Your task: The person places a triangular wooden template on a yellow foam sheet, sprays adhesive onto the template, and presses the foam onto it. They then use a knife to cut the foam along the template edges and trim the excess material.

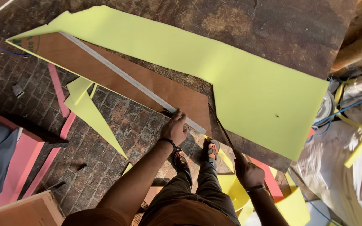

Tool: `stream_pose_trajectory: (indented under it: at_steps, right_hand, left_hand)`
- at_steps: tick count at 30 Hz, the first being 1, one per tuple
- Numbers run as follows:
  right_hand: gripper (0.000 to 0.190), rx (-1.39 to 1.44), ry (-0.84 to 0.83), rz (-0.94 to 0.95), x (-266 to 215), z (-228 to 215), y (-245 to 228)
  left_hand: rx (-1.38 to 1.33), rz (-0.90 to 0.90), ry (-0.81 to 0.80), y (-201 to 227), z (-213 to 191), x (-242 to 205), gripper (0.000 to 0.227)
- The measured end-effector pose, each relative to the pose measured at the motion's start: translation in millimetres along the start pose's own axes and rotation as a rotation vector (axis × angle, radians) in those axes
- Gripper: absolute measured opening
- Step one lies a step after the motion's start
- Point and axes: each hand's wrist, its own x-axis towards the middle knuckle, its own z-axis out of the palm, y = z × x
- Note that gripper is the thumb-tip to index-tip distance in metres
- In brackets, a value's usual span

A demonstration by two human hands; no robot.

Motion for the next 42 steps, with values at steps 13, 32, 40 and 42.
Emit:
stream_pose_trajectory:
  at_steps: [13, 32, 40, 42]
  right_hand:
    - [0.046, 0.339, -0.383, -0.055, 76, -17, -43]
    - [0.052, 0.468, -0.398, -0.367, 266, -30, -461]
    - [0.054, 0.512, -0.455, -0.468, 366, 15, -545]
    - [0.053, 0.507, -0.362, -0.59, 406, 32, -573]
  left_hand:
    - [-0.661, -0.635, 0.146, -141, 69, -113, 0.046]
    - [-1.158, -0.746, 0.27, -491, 47, -89, 0.04]
    - [-1.528, -0.797, 0.349, -568, -36, -38, 0.04]
    - [-1.553, -0.749, 0.402, -587, -51, -18, 0.039]
